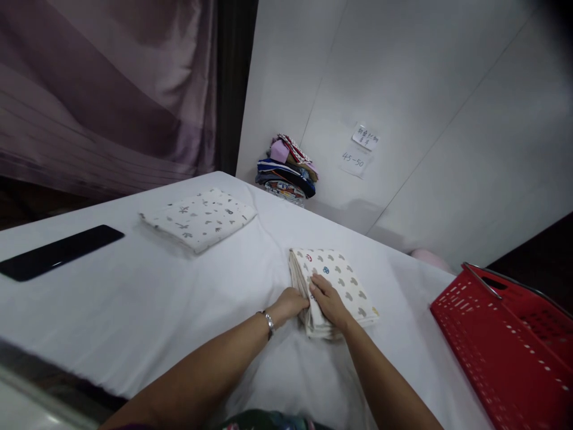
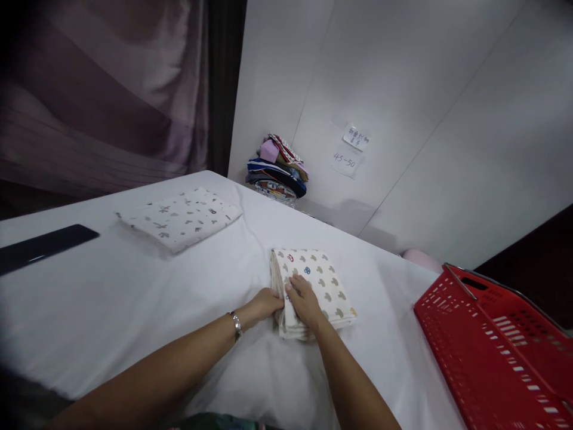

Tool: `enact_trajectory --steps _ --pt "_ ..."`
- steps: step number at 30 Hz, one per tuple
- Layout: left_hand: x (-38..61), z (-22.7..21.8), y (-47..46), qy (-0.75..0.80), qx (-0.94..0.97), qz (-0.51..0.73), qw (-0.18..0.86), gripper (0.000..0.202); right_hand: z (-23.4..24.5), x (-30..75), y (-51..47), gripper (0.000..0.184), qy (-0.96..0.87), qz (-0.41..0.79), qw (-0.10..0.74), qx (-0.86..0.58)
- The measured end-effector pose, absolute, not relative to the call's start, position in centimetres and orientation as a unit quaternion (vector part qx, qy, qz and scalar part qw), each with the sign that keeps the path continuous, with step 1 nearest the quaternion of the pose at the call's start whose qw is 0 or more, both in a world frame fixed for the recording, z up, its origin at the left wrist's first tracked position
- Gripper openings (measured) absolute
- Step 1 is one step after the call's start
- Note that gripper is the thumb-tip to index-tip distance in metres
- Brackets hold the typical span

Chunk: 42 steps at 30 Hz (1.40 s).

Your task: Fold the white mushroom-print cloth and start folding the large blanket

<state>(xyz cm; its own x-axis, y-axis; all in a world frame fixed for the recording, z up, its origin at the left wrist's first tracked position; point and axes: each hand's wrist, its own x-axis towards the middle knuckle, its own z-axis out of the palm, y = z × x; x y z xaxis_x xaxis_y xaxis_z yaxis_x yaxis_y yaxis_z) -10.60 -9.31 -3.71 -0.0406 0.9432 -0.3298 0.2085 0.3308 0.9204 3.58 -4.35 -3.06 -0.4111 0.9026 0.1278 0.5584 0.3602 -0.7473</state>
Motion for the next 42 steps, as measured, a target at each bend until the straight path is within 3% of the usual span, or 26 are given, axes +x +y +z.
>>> enact_trajectory --steps 9,21,42 --pt "-11.3 -3.8 -9.9 0.656 0.493 0.319 0.475 0.014 -2.1 3.4 -4.3 0.048 -0.777 0.329 0.251 -0.474" --pt "-11.9 -3.6 -5.8 0.694 0.421 0.372 0.451 0.018 -1.1 0.1 -1.8 0.058 -0.77 0.336 0.269 -0.47" --pt "-13.0 -4.3 -3.1 0.678 0.361 0.447 0.459 0.016 -1.3 -0.6 0.7 0.049 -0.79 0.281 0.274 -0.47"
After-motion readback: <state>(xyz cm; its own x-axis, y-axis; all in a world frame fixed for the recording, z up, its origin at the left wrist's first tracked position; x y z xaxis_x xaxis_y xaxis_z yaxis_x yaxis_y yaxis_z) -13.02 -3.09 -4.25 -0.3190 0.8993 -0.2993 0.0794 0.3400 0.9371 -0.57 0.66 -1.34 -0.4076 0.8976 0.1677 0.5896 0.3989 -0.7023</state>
